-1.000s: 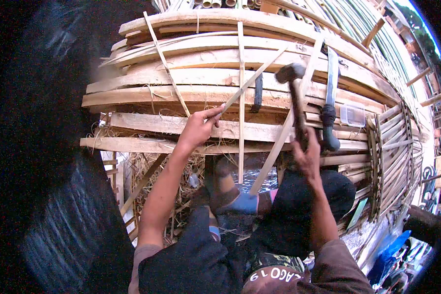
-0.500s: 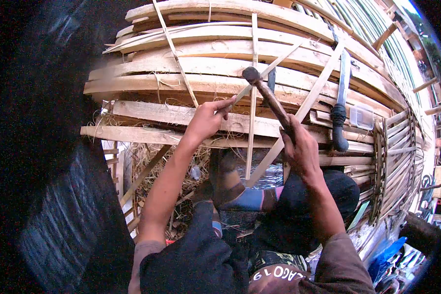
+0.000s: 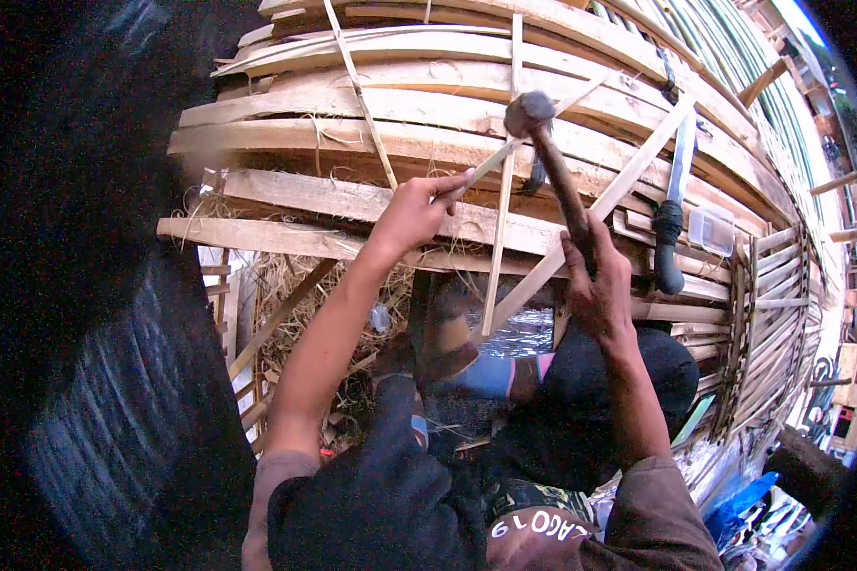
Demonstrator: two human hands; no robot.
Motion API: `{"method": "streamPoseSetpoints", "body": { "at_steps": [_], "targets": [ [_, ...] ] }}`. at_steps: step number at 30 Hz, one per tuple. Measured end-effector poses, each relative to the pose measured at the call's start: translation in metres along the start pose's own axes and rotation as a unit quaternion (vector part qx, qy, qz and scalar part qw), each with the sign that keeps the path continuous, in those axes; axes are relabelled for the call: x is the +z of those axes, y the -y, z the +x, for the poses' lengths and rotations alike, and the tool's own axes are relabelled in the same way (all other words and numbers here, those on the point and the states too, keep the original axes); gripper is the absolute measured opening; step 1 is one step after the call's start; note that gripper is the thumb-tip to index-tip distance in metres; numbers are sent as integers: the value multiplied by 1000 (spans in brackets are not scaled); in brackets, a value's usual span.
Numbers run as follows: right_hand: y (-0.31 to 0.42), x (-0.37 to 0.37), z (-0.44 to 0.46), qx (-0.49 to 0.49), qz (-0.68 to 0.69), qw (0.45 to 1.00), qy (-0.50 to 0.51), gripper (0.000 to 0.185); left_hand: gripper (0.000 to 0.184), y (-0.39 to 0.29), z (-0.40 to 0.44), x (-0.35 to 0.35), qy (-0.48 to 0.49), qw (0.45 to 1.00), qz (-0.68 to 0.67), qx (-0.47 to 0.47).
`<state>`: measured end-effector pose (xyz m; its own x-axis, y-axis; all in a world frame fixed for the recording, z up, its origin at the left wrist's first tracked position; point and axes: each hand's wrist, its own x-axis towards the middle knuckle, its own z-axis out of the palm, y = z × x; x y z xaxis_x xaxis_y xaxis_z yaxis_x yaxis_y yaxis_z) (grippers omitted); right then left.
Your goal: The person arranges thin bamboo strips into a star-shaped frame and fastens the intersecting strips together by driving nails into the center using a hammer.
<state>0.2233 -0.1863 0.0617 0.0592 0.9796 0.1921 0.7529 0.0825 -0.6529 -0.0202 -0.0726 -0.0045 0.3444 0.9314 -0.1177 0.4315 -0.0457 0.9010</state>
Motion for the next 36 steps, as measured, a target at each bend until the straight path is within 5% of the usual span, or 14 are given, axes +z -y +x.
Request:
{"method": "streamPoseSetpoints", "body": {
  "at_steps": [5, 7, 10, 17, 21, 24, 33, 36],
  "targets": [
    [0, 11, -6, -57, 47, 994, -78, 42, 30, 7, 4, 2, -16, 999, -5, 37],
    [-6, 15, -4, 13, -23, 1000, 9, 41, 30, 9, 5, 3, -17, 999, -14, 40],
    [-4, 18, -1, -50, -37, 998, -16, 42, 33, 6, 8, 1, -14, 999, -10, 37],
    [-6, 15, -8, -24, 34, 997, -60, 41, 32, 10, 5, 4, -23, 998, 6, 66],
    [2, 3, -3, 19, -12, 1000, 2, 40, 32, 7, 5, 3, -1, 1000, 3, 15],
    [19, 0, -9, -23, 10, 998, -58, 41, 34, 15, 7, 7, -12, 998, -37, 46],
    [13, 11, -4, 24, 3, 999, -31, 39, 33, 17, 7, 9, -45, 994, -21, 93],
    [8, 14, -11, -36, 30, 996, -77, 41, 33, 10, 5, 6, -13, 999, -16, 30]
  ]
}}
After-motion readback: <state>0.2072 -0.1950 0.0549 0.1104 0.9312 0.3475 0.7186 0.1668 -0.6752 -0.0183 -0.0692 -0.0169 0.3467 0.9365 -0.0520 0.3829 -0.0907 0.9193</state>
